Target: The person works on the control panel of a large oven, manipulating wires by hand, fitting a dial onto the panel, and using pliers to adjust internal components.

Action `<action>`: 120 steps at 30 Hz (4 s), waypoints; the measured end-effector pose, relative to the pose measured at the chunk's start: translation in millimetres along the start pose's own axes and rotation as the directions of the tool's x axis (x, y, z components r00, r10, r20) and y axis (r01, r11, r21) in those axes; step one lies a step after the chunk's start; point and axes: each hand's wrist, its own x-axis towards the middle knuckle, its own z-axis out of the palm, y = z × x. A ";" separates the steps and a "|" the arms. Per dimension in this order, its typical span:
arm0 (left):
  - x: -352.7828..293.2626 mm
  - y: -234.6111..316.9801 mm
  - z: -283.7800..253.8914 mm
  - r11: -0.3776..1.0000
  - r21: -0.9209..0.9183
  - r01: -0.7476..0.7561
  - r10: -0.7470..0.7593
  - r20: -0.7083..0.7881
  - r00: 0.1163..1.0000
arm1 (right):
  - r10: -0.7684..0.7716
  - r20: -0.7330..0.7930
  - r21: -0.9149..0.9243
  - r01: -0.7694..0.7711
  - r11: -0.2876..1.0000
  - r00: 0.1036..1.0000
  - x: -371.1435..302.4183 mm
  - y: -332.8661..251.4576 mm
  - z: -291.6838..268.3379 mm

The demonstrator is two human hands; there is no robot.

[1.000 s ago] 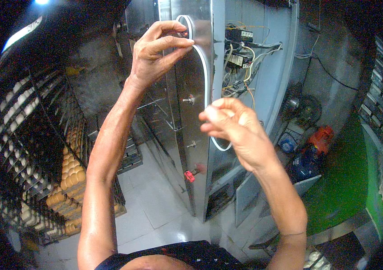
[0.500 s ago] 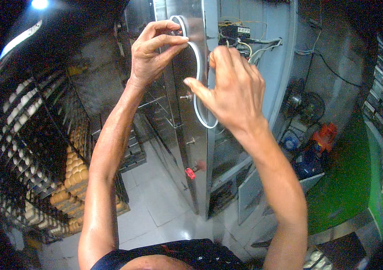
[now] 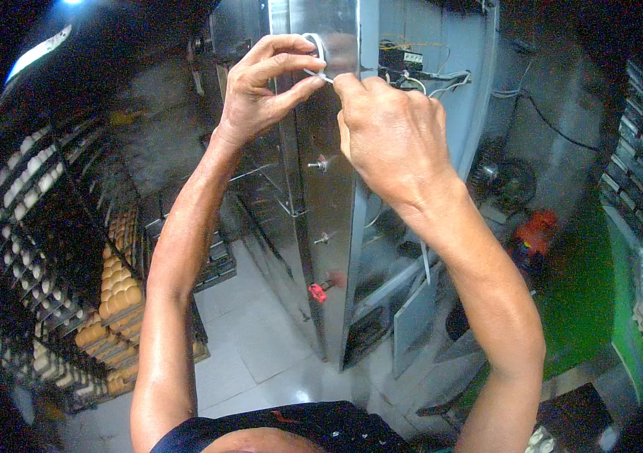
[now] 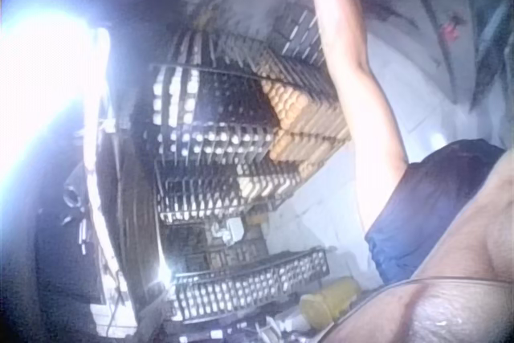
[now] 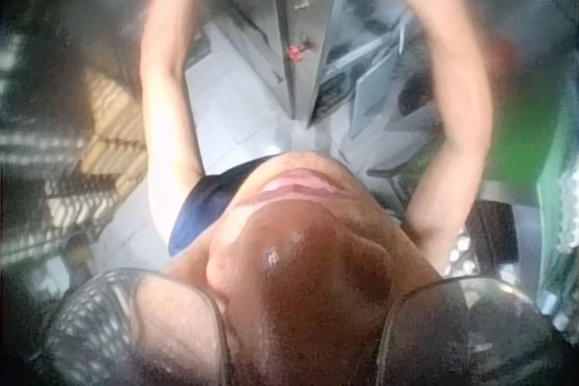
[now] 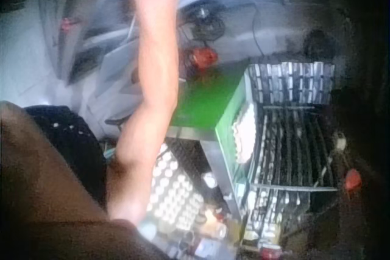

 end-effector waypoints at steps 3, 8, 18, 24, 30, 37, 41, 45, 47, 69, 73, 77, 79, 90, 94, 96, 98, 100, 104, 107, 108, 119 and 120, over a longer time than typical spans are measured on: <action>2.1 -1.9 -1.5 1.000 -0.015 -0.002 0.002 -0.030 1.000 | -0.001 0.014 -0.012 0.001 1.000 1.000 -0.4 -0.8 -2.1; 8.4 -4.2 -0.2 1.000 -0.012 0.019 -0.019 -0.023 1.000 | 0.025 0.044 -0.033 -0.024 0.999 0.999 -7.0 -4.8 -8.4; 16.2 -1.9 -4.2 0.999 0.040 -0.004 0.002 0.034 0.999 | 0.099 -0.004 0.046 -0.099 0.994 0.995 -18.9 0.2 -12.5; 17.4 -0.4 -6.3 0.997 0.015 0.082 -0.082 0.053 0.995 | 0.052 -0.021 0.087 -0.050 0.995 0.998 -25.5 6.2 -21.9; 16.6 -0.8 -7.9 0.994 0.085 0.068 -0.075 0.082 0.994 | 0.045 -0.033 0.143 -0.040 0.989 0.998 -28.9 8.9 -21.4; 26.7 -2.2 -16.6 0.995 0.044 0.092 -0.100 0.206 0.974 | -0.010 0.022 0.188 0.005 0.982 1.000 -31.7 19.4 -28.9; 27.2 -6.9 -20.1 0.995 0.015 0.098 -0.098 0.251 0.963 | -0.022 0.026 0.214 0.016 0.977 0.999 -27.3 23.7 -44.1; 29.0 -3.8 -21.3 0.998 0.028 0.062 -0.067 0.253 0.965 | -0.073 0.059 0.198 0.060 0.978 0.996 -46.3 30.9 -58.9; 29.4 -6.4 -21.9 0.999 0.028 0.042 -0.047 0.246 0.968 | 0.025 0.160 0.230 -0.062 0.971 0.987 -46.8 29.4 -62.7; 30.0 -4.9 -24.4 0.991 -0.005 0.132 -0.126 0.277 0.953 | -0.069 -0.132 0.900 0.149 0.410 0.989 -33.3 23.7 28.9; 33.8 -0.6 -25.0 0.988 -0.037 0.151 -0.134 0.294 0.946 | -0.089 -0.264 0.819 0.271 0.506 0.961 -38.8 13.6 39.0; 33.4 -0.9 -27.4 0.995 0.004 0.103 -0.100 0.297 0.950 | 0.087 -0.267 0.841 0.188 0.508 0.960 -24.8 19.3 19.3; 32.9 -2.2 -31.0 0.994 0.003 0.108 -0.104 0.303 0.947 | 0.066 -0.239 0.817 0.164 0.553 0.969 5.7 46.1 -2.7; 32.7 -2.9 -27.4 0.997 -0.014 0.075 -0.068 0.286 0.956 | 0.108 -0.059 0.949 0.022 0.315 0.992 -36.6 19.0 15.0; 34.2 -7.7 -24.5 0.998 -0.049 0.036 -0.020 0.293 0.956 | 0.173 -0.168 0.923 0.093 0.373 0.971 -54.9 -4.0 41.4; 35.2 -7.9 -24.0 0.999 -0.046 0.025 -0.011 0.280 0.960 | 0.206 -0.180 0.930 0.098 0.354 0.962 -57.2 -8.0 45.2; 34.5 -9.3 -23.7 1.000 -0.005 0.027 -0.025 0.263 0.964 | 0.208 -0.175 0.928 0.091 0.361 0.962 -56.6 -9.6 45.6; 31.7 -11.5 -25.1 0.999 0.006 -0.041 0.038 0.258 0.965 | 0.217 -0.216 0.939 0.141 0.313 0.952 -55.4 -3.9 46.8; 26.1 -10.0 -23.1 0.994 0.021 -0.108 0.101 0.215 0.971 | 0.138 -0.200 0.951 0.159 0.265 0.970 -53.6 -2.2 38.9; 25.7 -8.0 -21.2 0.990 0.065 -0.127 0.110 0.225 0.968 | 0.221 -0.151 0.978 0.112 0.176 0.964 -53.6 -1.5 35.0; 23.9 -6.9 -19.9 0.991 0.080 -0.109 0.092 0.196 0.976 | 0.204 -0.151 0.974 0.110 0.199 0.967 -54.0 -1.2 34.9; 12.5 -10.5 -6.1 0.995 0.096 -0.018 0.010 0.078 0.997 | 0.233 -0.212 0.962 0.162 0.219 0.949 -59.8 1.5 47.1; 12.7 -11.2 -6.2 0.995 0.095 -0.019 0.011 0.077 0.997 | 0.241 -0.213 0.959 0.155 0.238 0.947 -59.4 -2.3 48.8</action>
